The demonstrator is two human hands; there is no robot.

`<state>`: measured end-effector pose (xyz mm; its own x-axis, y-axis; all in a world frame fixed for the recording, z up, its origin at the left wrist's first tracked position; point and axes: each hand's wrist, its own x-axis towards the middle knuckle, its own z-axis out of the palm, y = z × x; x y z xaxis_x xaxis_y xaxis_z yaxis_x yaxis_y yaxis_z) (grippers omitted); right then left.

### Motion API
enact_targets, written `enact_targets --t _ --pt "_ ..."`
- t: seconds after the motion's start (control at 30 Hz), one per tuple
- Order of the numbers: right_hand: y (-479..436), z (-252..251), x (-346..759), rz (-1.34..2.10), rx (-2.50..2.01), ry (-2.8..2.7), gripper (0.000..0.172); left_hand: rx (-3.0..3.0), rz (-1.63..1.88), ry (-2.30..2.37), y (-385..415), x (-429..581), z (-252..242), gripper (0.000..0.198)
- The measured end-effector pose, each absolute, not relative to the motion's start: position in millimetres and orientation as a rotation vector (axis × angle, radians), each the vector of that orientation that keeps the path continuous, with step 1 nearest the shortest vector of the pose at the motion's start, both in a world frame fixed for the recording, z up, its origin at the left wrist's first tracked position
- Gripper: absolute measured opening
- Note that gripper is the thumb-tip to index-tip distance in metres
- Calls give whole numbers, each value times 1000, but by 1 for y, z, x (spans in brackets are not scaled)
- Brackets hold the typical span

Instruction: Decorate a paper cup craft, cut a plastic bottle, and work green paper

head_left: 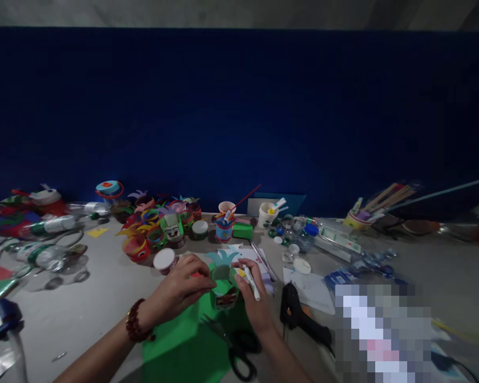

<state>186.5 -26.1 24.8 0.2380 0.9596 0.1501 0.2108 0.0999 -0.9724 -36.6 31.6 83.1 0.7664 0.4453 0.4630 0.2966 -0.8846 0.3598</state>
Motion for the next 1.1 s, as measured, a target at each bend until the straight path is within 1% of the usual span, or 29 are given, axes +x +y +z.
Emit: enact_targets --t 0.13,0.2,0.27,0.43,0.53,0.93,1.1 --pt "-24 20 187 781 -1333 -1213 27 2853 791 545 29 -37 85 29" --pt "-23 20 188 750 -1339 -1221 27 2888 791 514 26 -37 88 33" --pt "-23 21 188 736 -1364 -1229 28 2886 789 516 23 -35 91 30" --pt "-23 23 189 750 -1411 -1210 33 2767 842 603 19 -27 98 16" --pt "-22 21 189 770 -1432 -1214 32 2733 848 598 20 -24 99 12" --pt "-21 22 189 752 -1409 -1210 31 2780 796 602 22 -22 100 16" --pt "-22 21 187 750 -1444 -1239 34 2719 785 609 21 -22 96 17"
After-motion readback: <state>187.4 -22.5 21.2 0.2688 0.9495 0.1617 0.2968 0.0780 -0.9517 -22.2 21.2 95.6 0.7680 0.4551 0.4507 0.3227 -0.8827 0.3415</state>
